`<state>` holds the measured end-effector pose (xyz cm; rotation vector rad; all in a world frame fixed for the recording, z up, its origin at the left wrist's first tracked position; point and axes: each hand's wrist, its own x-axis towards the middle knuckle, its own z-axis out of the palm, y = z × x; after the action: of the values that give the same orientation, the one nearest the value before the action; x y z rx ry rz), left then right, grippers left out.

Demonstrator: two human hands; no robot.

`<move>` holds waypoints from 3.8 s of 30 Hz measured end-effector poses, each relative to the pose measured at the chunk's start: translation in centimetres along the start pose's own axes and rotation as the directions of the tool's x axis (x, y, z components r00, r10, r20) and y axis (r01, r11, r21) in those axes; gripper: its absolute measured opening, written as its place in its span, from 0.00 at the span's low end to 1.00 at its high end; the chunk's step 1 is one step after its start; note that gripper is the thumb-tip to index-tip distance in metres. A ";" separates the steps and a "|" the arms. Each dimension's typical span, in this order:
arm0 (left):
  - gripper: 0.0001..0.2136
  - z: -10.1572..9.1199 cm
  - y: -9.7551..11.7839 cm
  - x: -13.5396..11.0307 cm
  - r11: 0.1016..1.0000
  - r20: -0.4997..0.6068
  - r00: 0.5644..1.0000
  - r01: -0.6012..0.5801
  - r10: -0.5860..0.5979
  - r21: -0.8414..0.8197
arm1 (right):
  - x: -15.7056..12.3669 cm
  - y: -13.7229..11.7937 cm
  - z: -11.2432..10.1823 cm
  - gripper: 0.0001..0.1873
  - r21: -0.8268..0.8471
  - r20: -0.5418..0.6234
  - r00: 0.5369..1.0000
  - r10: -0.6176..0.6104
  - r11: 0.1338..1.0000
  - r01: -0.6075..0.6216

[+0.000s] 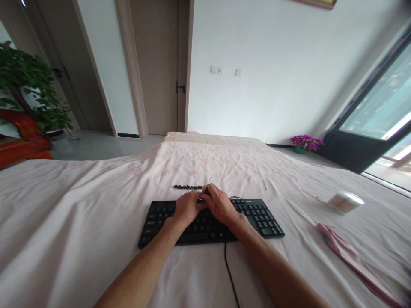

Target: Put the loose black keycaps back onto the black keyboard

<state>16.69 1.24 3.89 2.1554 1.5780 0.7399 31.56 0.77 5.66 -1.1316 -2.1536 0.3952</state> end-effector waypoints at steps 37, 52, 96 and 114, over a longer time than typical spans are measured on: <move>0.10 -0.1 0.8 -0.5 0.998 -0.087 0.995 -0.051 0.055 0.039 | -0.9 1.1 0.3 0.04 0.013 -0.194 0.974 -0.117 0.992 0.122; 0.15 1.3 -0.8 0.5 0.926 -0.214 0.976 -0.111 0.034 -0.361 | -0.5 1.7 -1.0 0.12 -0.149 -0.328 0.944 0.026 0.986 -0.079; 0.08 0.5 -0.2 0.1 0.994 -0.081 0.993 0.093 -0.088 0.064 | 3.9 6.7 -0.3 0.08 -0.392 -0.006 0.901 0.433 0.828 -0.401; 0.09 0.3 1.1 -0.4 0.991 -0.065 0.997 -0.030 0.039 0.131 | 0.0 3.8 -2.9 0.17 0.346 -0.097 0.912 0.398 0.873 -0.344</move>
<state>17.58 0.54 4.20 2.2779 1.6697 0.7472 35.85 2.88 5.71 -1.3336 -1.6455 0.7687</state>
